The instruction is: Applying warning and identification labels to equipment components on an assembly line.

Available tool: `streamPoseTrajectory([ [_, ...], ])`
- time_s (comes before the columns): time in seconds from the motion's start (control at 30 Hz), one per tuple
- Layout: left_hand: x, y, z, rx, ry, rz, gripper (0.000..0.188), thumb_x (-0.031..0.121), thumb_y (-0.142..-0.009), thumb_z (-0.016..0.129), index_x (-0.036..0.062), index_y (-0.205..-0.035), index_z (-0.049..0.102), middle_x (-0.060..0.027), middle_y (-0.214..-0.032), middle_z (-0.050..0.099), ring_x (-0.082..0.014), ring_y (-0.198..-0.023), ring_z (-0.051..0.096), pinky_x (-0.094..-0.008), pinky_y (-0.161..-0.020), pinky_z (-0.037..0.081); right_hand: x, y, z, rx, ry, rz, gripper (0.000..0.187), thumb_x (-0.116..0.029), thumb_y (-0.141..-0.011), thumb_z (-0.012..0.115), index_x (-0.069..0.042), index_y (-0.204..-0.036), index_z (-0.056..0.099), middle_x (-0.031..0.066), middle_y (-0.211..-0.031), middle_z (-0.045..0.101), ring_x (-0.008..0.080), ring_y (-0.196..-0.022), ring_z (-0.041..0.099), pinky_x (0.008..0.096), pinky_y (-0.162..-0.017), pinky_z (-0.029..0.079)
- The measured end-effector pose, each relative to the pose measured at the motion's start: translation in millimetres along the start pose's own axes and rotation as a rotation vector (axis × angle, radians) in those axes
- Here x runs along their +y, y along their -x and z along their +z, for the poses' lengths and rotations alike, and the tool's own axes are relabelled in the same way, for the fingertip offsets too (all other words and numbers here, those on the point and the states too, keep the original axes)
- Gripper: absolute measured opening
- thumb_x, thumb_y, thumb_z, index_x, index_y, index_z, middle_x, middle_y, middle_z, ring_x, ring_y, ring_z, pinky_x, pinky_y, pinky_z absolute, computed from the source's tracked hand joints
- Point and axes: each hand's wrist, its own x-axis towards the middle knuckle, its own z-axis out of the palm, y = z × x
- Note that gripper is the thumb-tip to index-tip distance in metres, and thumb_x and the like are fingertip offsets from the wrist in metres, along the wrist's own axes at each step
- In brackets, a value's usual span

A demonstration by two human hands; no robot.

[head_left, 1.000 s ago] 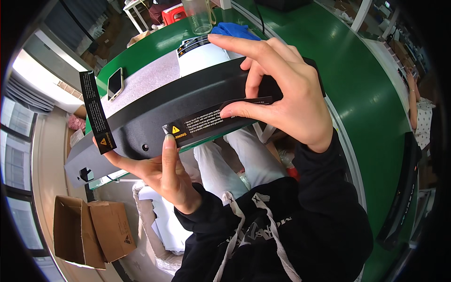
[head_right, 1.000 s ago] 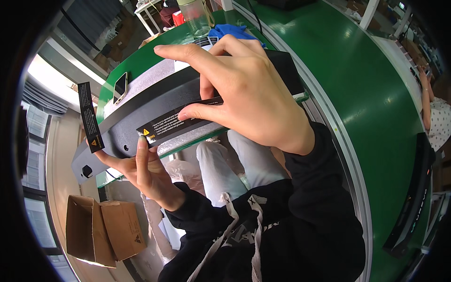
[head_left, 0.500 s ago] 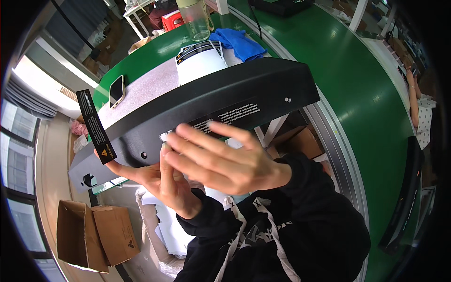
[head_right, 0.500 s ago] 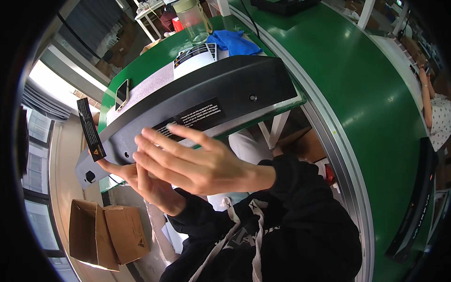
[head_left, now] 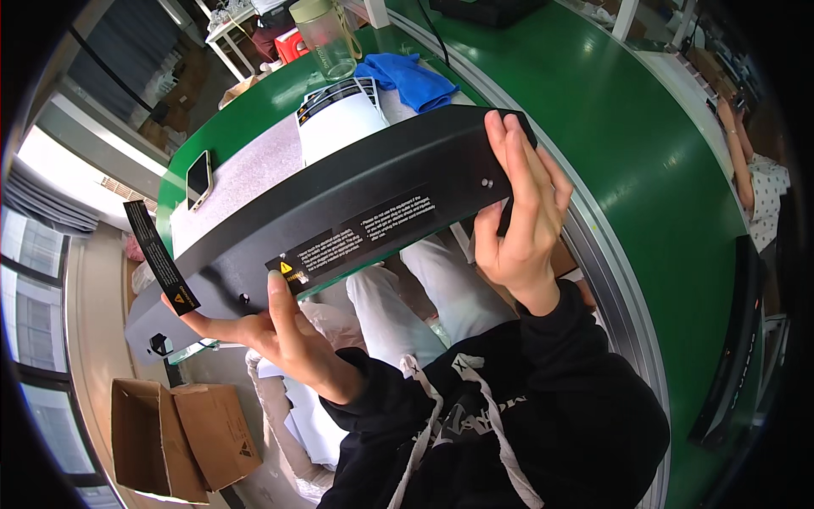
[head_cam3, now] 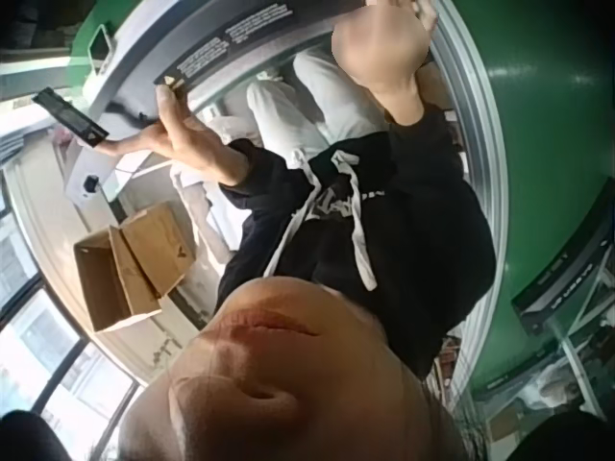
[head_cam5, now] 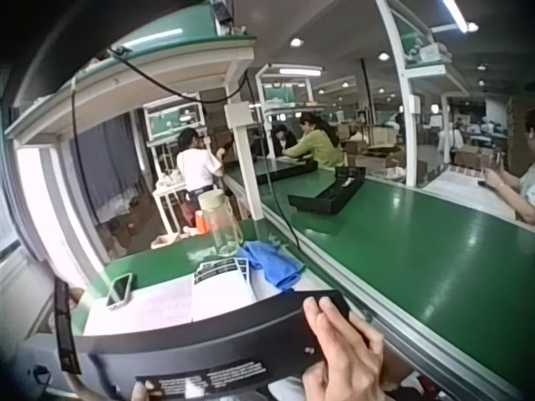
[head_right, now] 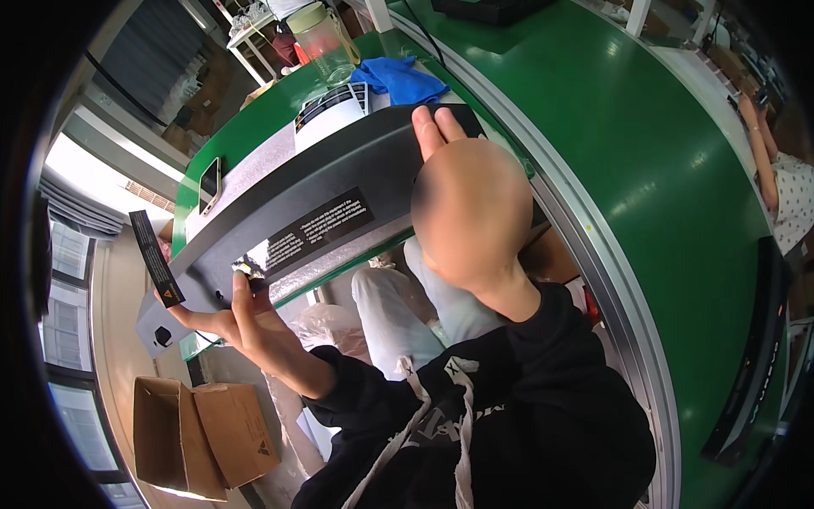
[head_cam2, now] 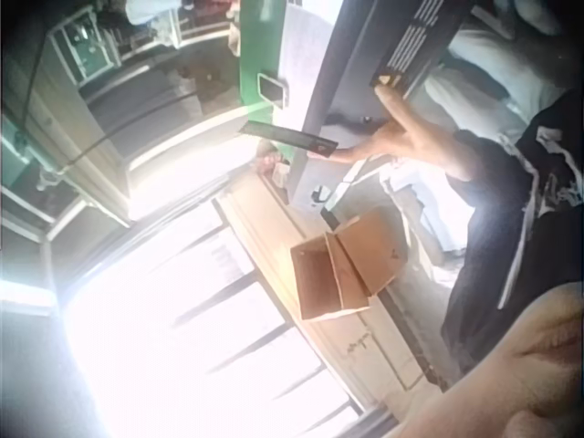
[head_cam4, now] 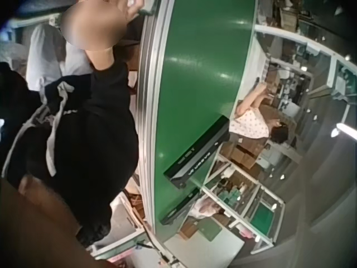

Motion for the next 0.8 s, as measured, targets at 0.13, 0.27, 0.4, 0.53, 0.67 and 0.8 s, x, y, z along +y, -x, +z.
streamPoseTrajectory([
  [0.13, -14, 3, 4, 0.047, -0.038, 0.13, 0.082, -0.005, -0.08, 0.056, 0.0132, -0.143, 0.005, -0.0227, -0.127, 0.043, -0.0268, -0.096, 0.06, -0.0293, -0.077, 0.053, -41, 5, 13, -0.089, -0.229, -0.24, 0.054, 0.001, -0.08, 0.045, -0.005, -0.133, 0.036, 0.0094, -0.122, 0.059, 0.0205, -0.117, 0.053, 0.0373, -0.101, 0.026],
  [0.27, -15, 6, 7, 0.056, 0.06, 0.115, 0.086, -0.005, -0.079, 0.06, 0.0136, -0.144, 0.006, -0.0211, -0.126, 0.043, -0.0266, -0.101, 0.057, -0.0317, -0.081, 0.052, -38, 10, 21, -0.099, -0.263, -0.312, 0.05, 0.001, -0.082, 0.041, -0.009, -0.132, 0.039, 0.0074, -0.123, 0.058, 0.02, -0.118, 0.052, 0.0359, -0.101, 0.026],
  [0.4, -10, 5, 5, 0.052, 0.068, 0.182, 0.09, -0.005, -0.076, 0.063, 0.0136, -0.144, 0.006, -0.0204, -0.129, 0.041, -0.028, -0.108, 0.053, -0.0351, -0.085, 0.05, 6, 6, -10, -0.082, -0.122, -0.11, 0.046, -0.007, -0.083, 0.037, -0.003, -0.129, 0.043, 0.0157, -0.121, 0.058, 0.0266, -0.117, 0.052, 0.0343, -0.1, 0.028],
  [0.53, 5, 24, 25, -0.025, 0.118, 0.26, 0.096, -0.002, -0.072, 0.068, 0.0139, -0.145, 0.006, -0.0212, -0.134, 0.035, -0.0313, -0.115, 0.048, -0.0391, -0.09, 0.048, 58, 10, -63, 0.083, -0.36, 0.208, 0.047, -0.017, -0.084, 0.039, 0.005, -0.124, 0.046, 0.0213, -0.119, 0.057, 0.0293, -0.113, 0.054, 0.0385, -0.101, 0.029],
  [0.67, 30, 33, 51, -0.241, 0.252, 0.339, 0.105, 0.002, -0.067, 0.073, 0.0147, -0.145, 0.004, -0.0224, -0.14, 0.028, -0.0351, -0.12, 0.043, -0.0431, -0.095, 0.044, 70, -6, -112, -0.127, -0.778, 0.602, 0.048, -0.022, -0.086, 0.038, 0.008, -0.123, 0.046, 0.0216, -0.114, 0.059, 0.0273, -0.105, 0.057, 0.0373, -0.099, 0.034],
  [0.8, 34, 6, 57, -0.527, 0.411, 0.469, 0.114, 0.003, -0.064, 0.076, 0.015, -0.145, -0.002, -0.0223, -0.141, 0.026, -0.0319, -0.115, 0.046, -0.0401, -0.092, 0.043, 32, -13, -99, -0.184, -0.922, 0.48, 0.044, -0.022, -0.091, 0.036, 0.008, -0.12, 0.048, 0.0216, -0.111, 0.06, 0.025, -0.099, 0.059, 0.0347, -0.092, 0.041],
])
